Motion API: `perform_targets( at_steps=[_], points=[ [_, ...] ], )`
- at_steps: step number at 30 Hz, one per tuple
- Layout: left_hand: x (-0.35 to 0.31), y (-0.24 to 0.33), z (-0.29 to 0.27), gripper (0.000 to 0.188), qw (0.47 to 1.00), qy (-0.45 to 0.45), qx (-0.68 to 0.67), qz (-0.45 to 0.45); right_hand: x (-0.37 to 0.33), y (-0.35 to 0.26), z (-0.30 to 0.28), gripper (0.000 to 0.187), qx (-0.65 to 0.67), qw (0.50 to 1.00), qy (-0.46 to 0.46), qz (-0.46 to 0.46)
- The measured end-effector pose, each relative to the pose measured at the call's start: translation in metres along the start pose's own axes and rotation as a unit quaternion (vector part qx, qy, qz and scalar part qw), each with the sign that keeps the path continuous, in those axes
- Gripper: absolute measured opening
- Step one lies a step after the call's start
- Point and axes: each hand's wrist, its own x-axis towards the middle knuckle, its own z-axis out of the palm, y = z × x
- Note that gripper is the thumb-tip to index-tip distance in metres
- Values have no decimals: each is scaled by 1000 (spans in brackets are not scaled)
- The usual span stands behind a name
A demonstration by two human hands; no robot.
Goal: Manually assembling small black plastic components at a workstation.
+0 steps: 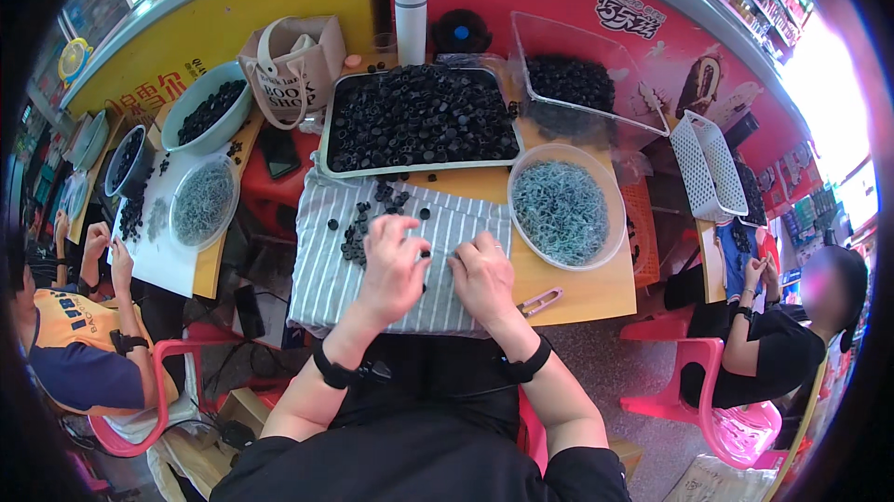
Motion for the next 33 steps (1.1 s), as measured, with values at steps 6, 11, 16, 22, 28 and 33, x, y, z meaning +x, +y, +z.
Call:
perform_targets(
  at_steps=[6,11,16,22,28,33],
  points=[
    [-21,3,20,31,998,-56,3,-23,7,-1,7,8,-54,997,-22,-41],
    [-29,1,7,30,999,9,-24,-41,2,5,-1,8,76,996,-22,-43],
    [-27,2,5,25,995,38,-88,-33,-7,-6,-7,10,276,959,-47,52],
    [-22,3,1,10,972,30,-219,-78,-2,-29,-13,12,271,962,-11,-22],
    [-16,5,-13,5,956,10,-279,-85,-3,-28,-11,10,359,932,-44,23],
    [-19,7,-18,4,957,26,-274,-89,-4,-28,-5,7,513,841,-60,163]
  ],
)
